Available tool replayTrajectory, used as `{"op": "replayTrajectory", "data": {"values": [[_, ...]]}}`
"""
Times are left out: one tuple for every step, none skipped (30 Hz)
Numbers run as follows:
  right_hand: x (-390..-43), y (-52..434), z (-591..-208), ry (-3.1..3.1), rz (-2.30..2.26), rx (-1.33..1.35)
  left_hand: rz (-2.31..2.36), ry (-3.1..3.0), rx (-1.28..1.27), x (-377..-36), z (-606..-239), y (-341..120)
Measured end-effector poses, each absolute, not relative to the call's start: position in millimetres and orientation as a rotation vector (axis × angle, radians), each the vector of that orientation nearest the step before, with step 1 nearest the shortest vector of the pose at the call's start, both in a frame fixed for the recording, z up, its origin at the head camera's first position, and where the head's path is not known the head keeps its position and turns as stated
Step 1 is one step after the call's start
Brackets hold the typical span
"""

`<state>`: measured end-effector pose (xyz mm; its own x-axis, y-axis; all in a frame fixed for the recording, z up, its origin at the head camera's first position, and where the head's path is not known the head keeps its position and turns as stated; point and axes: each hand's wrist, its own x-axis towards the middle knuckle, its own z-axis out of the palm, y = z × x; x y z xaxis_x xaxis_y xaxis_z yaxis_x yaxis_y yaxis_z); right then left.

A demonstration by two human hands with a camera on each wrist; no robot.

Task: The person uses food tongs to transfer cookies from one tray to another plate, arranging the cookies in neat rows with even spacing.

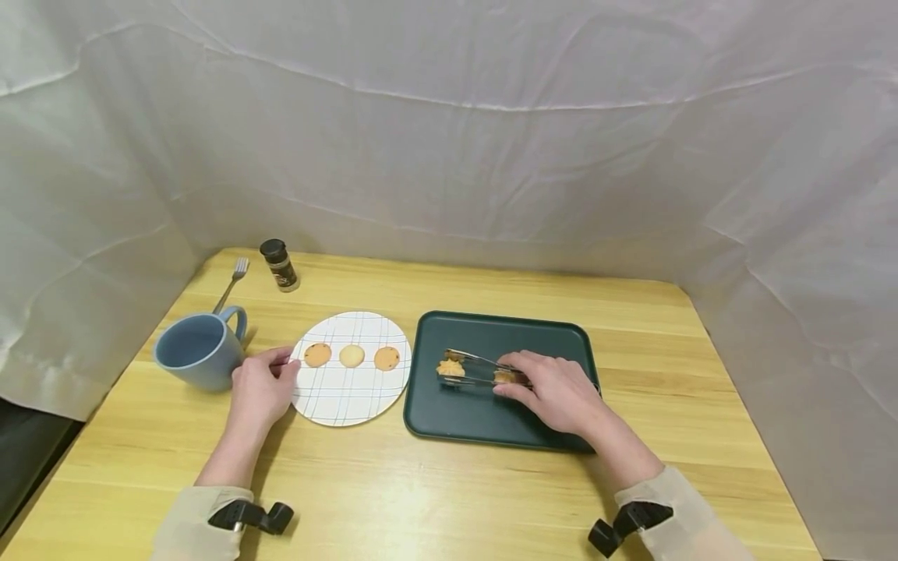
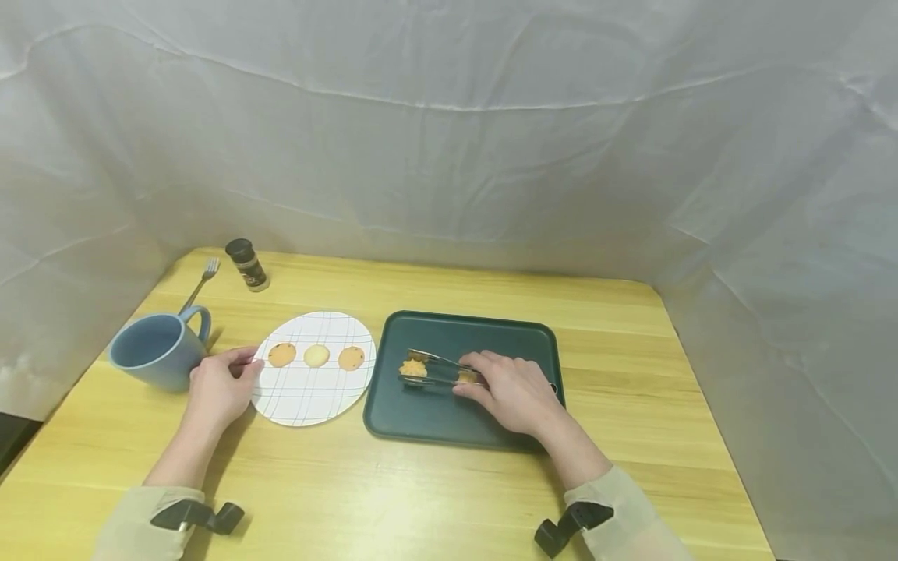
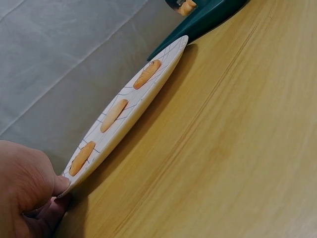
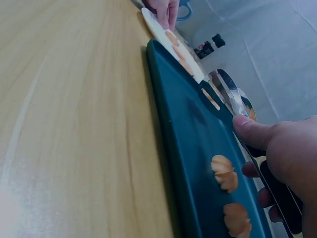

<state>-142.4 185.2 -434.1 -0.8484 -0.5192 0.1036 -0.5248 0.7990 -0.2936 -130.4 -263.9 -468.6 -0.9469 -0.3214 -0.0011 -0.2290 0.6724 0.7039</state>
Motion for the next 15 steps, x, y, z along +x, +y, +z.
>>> {"op": "replayTrajectory", "data": {"values": [[-142.5,184.8,-432.6,-2.958,0.491,0.862,-1.137,-2.759,0.458,-130.3,-469.0,-264.3],[-142.5,184.3,-431.2,-2.954,0.492,0.865,-1.136,-2.759,0.461,-130.2,-469.3,-264.6],[-142.5,183.8,-429.7,-2.952,0.49,0.867,-1.134,-2.758,0.463,-130.0,-469.5,-264.9],[-142.4,183.3,-428.2,-2.951,0.493,0.867,-1.131,-2.758,0.463,-130.0,-469.8,-265.2],[-142.2,182.7,-426.8,-2.95,0.495,0.868,-1.128,-2.759,0.462,-129.9,-470.0,-265.5],[-142.2,182.2,-425.8,-2.95,0.499,0.871,-1.126,-2.76,0.461,-129.9,-470.1,-265.6],[-142.0,181.5,-424.7,-2.949,0.5,0.871,-1.126,-2.761,0.461,-129.8,-470.1,-265.6],[-141.8,180.9,-423.6,-2.948,0.499,0.873,-1.122,-2.762,0.459,-129.7,-470.0,-265.6],[-141.7,180.2,-422.5,-2.946,0.5,0.877,-1.122,-2.763,0.458,-129.6,-470.0,-265.5],[-141.5,179.3,-421.3,-2.943,0.5,0.882,-1.122,-2.765,0.458,-129.6,-469.8,-265.3],[-141.3,178.3,-420.1,-2.942,0.499,0.886,-1.122,-2.767,0.458,-129.7,-469.5,-265.0],[-141.1,177.0,-418.8,-2.942,0.498,0.89,-1.122,-2.768,0.458,-129.7,-469.1,-264.7],[-140.7,175.5,-417.0,-2.94,0.495,0.896,-1.121,-2.77,0.457,-129.8,-468.8,-264.4],[-140.6,173.8,-415.7,-2.938,0.494,0.903,-1.121,-2.771,0.455,-129.8,-468.5,-264.2],[-140.5,171.9,-414.5,-2.934,0.496,0.911,-1.123,-2.772,0.455,-129.8,-468.2,-263.9]]}}
